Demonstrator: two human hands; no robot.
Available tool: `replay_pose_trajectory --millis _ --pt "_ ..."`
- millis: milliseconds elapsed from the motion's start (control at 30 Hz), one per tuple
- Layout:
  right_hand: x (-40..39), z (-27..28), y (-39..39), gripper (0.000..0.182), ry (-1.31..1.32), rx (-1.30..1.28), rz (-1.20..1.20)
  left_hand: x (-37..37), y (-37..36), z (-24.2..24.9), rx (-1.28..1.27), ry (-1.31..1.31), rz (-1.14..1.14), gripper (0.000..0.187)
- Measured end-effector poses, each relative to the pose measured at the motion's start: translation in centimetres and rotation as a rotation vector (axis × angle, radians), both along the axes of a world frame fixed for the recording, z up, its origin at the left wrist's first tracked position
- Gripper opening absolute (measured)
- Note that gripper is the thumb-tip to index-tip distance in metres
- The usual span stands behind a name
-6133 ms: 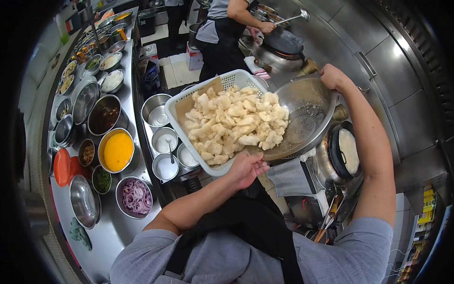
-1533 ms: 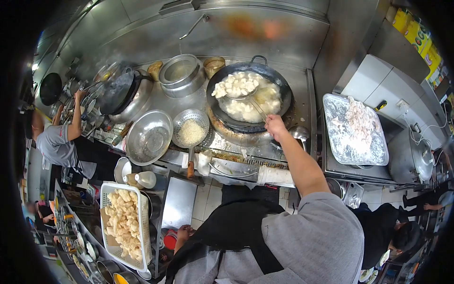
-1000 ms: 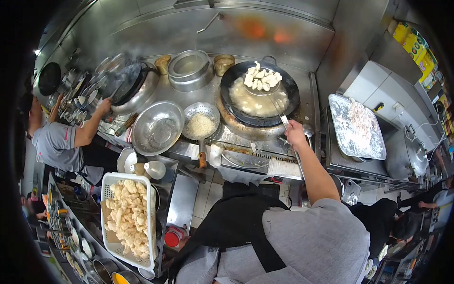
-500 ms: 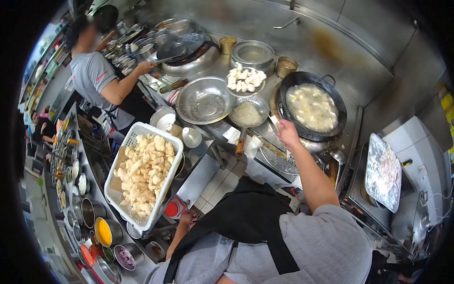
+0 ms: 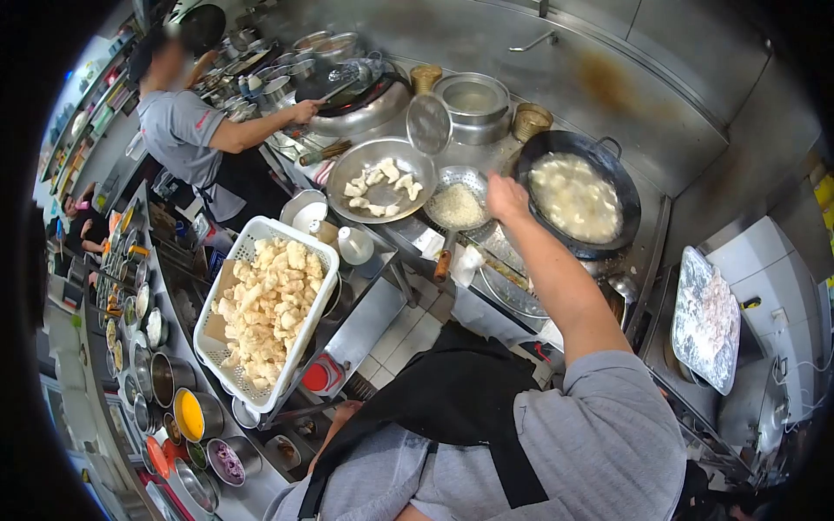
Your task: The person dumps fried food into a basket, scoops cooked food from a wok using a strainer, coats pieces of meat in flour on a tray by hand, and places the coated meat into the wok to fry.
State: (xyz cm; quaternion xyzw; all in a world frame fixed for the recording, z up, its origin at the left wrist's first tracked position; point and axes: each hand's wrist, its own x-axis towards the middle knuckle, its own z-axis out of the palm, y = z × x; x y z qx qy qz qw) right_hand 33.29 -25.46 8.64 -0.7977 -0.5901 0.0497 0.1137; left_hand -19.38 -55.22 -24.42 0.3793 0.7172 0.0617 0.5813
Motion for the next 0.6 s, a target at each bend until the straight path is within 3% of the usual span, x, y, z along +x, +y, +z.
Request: replay_pose_trajectory --millis 100,200,267,333,400,600 --pt "4.1 1.0 -1.0 0.029 0.052 0.066 -0.155 -0.1 0.3 -1.6 -0.021 -0.108 0.044 0.023" --pt "10.9 1.3 -3.6 0.031 0.066 0.108 -0.309 0.6 1.9 -1.4 0.063 -0.035 -0.129 0.022" --pt "15.7 2.2 -6.8 0.034 0.07 0.105 -0.464 0.1 3.3 -4.7 -0.007 -0.208 0.115 0.021" --pt "19.6 2.7 -10.6 0.033 0.043 0.106 -0.629 1.3 4.7 -2.8 0.012 -0.142 -0.002 0.02" --pt "23.2 2.3 -14.4 0.035 -0.038 0.101 -0.728 1.3 5.9 -3.2 -0.07 -0.2 0.091 0.018" --pt "25.8 3.5 -23.0 0.03 -0.175 -0.103 -0.778 3.3 8.0 -2.6 -0.082 -0.167 0.041 0.021"
